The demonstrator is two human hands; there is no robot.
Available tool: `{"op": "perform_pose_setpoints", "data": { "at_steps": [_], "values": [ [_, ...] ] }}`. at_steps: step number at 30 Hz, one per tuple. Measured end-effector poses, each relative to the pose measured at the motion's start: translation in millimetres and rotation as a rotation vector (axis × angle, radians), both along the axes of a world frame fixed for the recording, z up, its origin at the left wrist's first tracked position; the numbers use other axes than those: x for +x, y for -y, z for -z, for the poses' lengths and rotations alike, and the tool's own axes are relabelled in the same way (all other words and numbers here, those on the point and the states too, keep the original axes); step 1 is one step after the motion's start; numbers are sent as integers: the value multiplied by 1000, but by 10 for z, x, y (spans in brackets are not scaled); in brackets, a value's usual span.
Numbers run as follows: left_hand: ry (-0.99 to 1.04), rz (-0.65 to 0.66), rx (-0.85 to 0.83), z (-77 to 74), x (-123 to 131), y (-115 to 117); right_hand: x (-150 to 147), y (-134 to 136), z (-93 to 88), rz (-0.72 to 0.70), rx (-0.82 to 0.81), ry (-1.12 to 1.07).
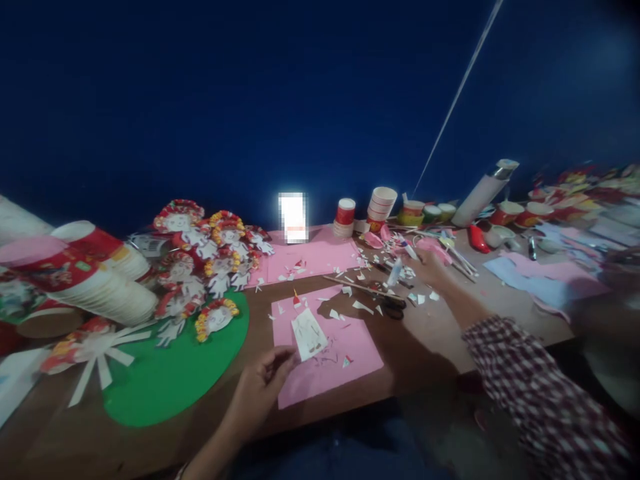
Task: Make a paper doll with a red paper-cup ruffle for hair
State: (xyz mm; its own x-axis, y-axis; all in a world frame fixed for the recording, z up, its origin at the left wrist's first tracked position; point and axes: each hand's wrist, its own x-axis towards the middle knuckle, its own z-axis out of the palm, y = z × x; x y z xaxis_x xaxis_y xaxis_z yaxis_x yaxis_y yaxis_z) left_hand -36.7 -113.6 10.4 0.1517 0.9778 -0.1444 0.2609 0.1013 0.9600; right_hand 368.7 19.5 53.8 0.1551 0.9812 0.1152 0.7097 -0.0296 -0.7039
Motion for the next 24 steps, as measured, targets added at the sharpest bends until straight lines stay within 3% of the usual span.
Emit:
{"op": "perform_pose_setpoints", "data": {
  "at_steps": [4,7,16,24],
  "values": [
    [-72,-30,11,22,-74,15,210,-156,-130,7,-92,345],
    [-164,-23,47,64,-105,36,233,-238,-124,2,-161,550],
    [-305,107,321,165,-138,88,87,-281,122,39,-251,641],
    [-363,137,482,155,-81,99,47,-253,131,84,-171,614]
  ]
}}
